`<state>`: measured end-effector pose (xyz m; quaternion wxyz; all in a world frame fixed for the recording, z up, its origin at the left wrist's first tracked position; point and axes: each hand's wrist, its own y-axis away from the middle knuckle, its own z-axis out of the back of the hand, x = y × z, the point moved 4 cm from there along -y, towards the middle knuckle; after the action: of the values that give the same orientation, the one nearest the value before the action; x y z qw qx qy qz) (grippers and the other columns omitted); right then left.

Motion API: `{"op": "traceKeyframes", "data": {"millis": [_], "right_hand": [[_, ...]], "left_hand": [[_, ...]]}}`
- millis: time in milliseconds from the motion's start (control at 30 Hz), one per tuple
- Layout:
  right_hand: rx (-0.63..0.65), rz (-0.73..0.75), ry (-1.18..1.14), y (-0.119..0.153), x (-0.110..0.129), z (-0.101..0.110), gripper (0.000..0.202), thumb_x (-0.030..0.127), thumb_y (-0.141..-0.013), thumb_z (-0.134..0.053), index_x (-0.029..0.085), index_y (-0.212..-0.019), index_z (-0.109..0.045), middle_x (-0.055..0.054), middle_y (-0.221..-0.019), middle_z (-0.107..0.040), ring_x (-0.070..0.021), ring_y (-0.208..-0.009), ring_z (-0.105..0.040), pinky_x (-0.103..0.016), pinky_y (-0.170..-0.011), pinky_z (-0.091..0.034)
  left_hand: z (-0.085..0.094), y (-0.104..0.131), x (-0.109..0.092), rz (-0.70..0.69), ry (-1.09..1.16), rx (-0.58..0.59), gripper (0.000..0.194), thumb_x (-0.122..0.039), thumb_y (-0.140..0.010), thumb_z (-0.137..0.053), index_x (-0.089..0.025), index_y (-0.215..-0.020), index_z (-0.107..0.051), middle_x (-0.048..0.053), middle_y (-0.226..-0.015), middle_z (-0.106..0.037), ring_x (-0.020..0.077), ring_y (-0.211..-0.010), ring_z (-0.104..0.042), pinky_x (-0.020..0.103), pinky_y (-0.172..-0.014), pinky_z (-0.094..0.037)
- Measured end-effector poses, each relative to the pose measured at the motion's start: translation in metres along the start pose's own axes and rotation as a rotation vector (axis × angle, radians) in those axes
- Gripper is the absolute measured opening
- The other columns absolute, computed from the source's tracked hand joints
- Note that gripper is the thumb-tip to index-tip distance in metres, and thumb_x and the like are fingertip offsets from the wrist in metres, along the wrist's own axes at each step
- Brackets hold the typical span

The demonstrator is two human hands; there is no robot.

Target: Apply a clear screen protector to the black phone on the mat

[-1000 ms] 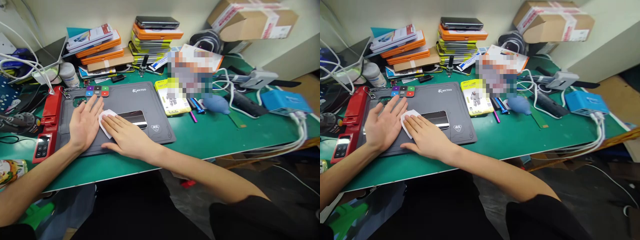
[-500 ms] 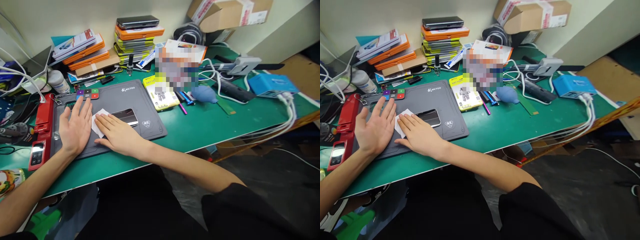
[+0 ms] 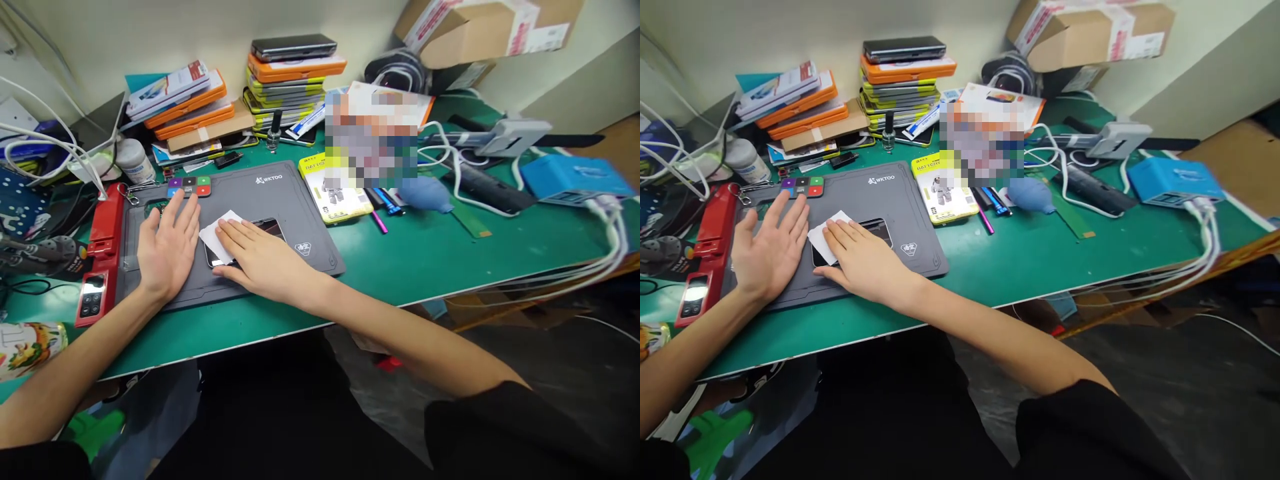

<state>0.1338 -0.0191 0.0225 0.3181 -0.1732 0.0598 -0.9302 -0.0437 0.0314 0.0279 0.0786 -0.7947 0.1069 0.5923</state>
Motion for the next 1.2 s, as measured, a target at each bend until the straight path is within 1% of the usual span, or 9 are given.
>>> {"op": "traceKeyframes", "data": {"millis": [67, 233, 367, 500, 633, 767, 867, 1067, 1200], "right_hand": [[-0.004, -0.016, 0.018, 0.007, 0.005, -0.001, 0.083, 0.061, -0.115, -0.046, -0.004, -0.166, -0.047, -0.027, -0.176, -0.045, -0.0349, -0.168, -0.041, -0.052, -0.142, -0.031], [-0.049, -0.029, 0.076, 0.052, 0.009, -0.001, 0.087, 0.065, -0.115, -0.04, -0.006, -0.165, -0.048, -0.027, -0.175, -0.045, -0.0363, -0.166, -0.044, -0.054, -0.139, -0.036], [-0.027, -0.126, 0.094, 0.031, -0.005, -0.001, 0.089, 0.066, -0.114, -0.044, -0.006, -0.167, -0.046, -0.027, -0.175, -0.045, -0.0394, -0.165, -0.044, -0.055, -0.139, -0.035], [-0.017, -0.138, 0.077, -0.002, 0.012, -0.008, 0.096, 0.07, -0.111, -0.049, -0.01, -0.164, -0.047, -0.031, -0.173, -0.047, -0.0399, -0.165, -0.044, -0.052, -0.141, -0.03], [-0.061, -0.032, 0.067, 0.007, 0.029, -0.008, 0.09, 0.069, -0.112, -0.046, -0.005, -0.163, -0.053, -0.026, -0.172, -0.05, -0.0369, -0.163, -0.048, -0.05, -0.14, -0.033], [-0.097, -0.142, 0.122, 0.025, -0.002, 0.003, 0.079, 0.061, -0.116, -0.042, -0.002, -0.16, -0.057, -0.026, -0.167, -0.058, -0.0362, -0.159, -0.055, -0.054, -0.137, -0.039], [-0.103, -0.181, 0.127, 0.02, -0.014, 0.004, 0.079, 0.061, -0.115, -0.047, -0.003, -0.161, -0.056, -0.027, -0.166, -0.057, -0.0367, -0.159, -0.055, -0.055, -0.137, -0.039], [-0.085, -0.054, 0.059, -0.001, 0.027, -0.01, 0.091, 0.069, -0.11, -0.053, -0.008, -0.16, -0.055, -0.029, -0.169, -0.052, -0.0387, -0.161, -0.051, -0.053, -0.14, -0.034], [-0.083, 0.043, 0.029, 0.013, 0.046, -0.013, 0.087, 0.066, -0.112, -0.051, -0.007, -0.16, -0.055, -0.027, -0.169, -0.053, -0.038, -0.161, -0.051, -0.052, -0.14, -0.035]], "left_hand": [[0.0, 0.0, 0.001, -0.003, -0.015, 0.007, 0.067, -0.069, -0.109, -0.034, -0.034, -0.162, -0.054, 0.001, -0.18, -0.046, 0.0248, -0.174, -0.029, 0.047, -0.145, -0.019], [0.0, 0.001, 0.004, 0.014, 0.025, 0.01, 0.066, -0.066, -0.111, -0.032, -0.033, -0.164, -0.052, 0.001, -0.179, -0.047, 0.0249, -0.173, -0.031, 0.047, -0.145, -0.018], [-0.001, 0.002, 0.003, 0.01, 0.03, 0.023, 0.066, -0.064, -0.111, -0.031, -0.031, -0.164, -0.052, 0.002, -0.179, -0.047, 0.0245, -0.173, -0.031, 0.046, -0.145, -0.018], [-0.001, 0.001, 0.001, 0.011, 0.022, 0.007, 0.066, -0.063, -0.112, -0.03, -0.031, -0.166, -0.05, 0.003, -0.179, -0.047, 0.023, -0.172, -0.033, 0.044, -0.145, -0.02], [-0.001, 0.001, 0.001, 0.013, 0.053, -0.019, 0.065, -0.061, -0.112, -0.029, -0.029, -0.165, -0.05, 0.004, -0.178, -0.048, 0.0218, -0.171, -0.036, 0.043, -0.145, -0.02], [-0.002, 0.002, 0.002, 0.015, 0.042, 0.007, 0.067, -0.063, -0.112, -0.031, -0.03, -0.166, -0.049, 0.003, -0.18, -0.046, 0.0233, -0.173, -0.032, 0.044, -0.145, -0.019], [-0.002, 0.002, 0.003, 0.022, 0.058, 0.005, 0.066, -0.062, -0.112, -0.032, -0.029, -0.167, -0.047, 0.003, -0.18, -0.046, 0.0229, -0.172, -0.033, 0.043, -0.144, -0.02], [-0.003, 0.002, 0.001, 0.015, 0.042, 0.006, 0.066, -0.059, -0.112, -0.03, -0.026, -0.168, -0.044, 0.007, -0.18, -0.045, 0.0214, -0.172, -0.034, 0.041, -0.144, -0.022], [-0.003, 0.002, 0.001, 0.007, 0.015, 0.002, 0.067, -0.062, -0.111, -0.032, -0.028, -0.167, -0.046, 0.006, -0.18, -0.045, 0.0237, -0.172, -0.033, 0.044, -0.144, -0.021]]}}
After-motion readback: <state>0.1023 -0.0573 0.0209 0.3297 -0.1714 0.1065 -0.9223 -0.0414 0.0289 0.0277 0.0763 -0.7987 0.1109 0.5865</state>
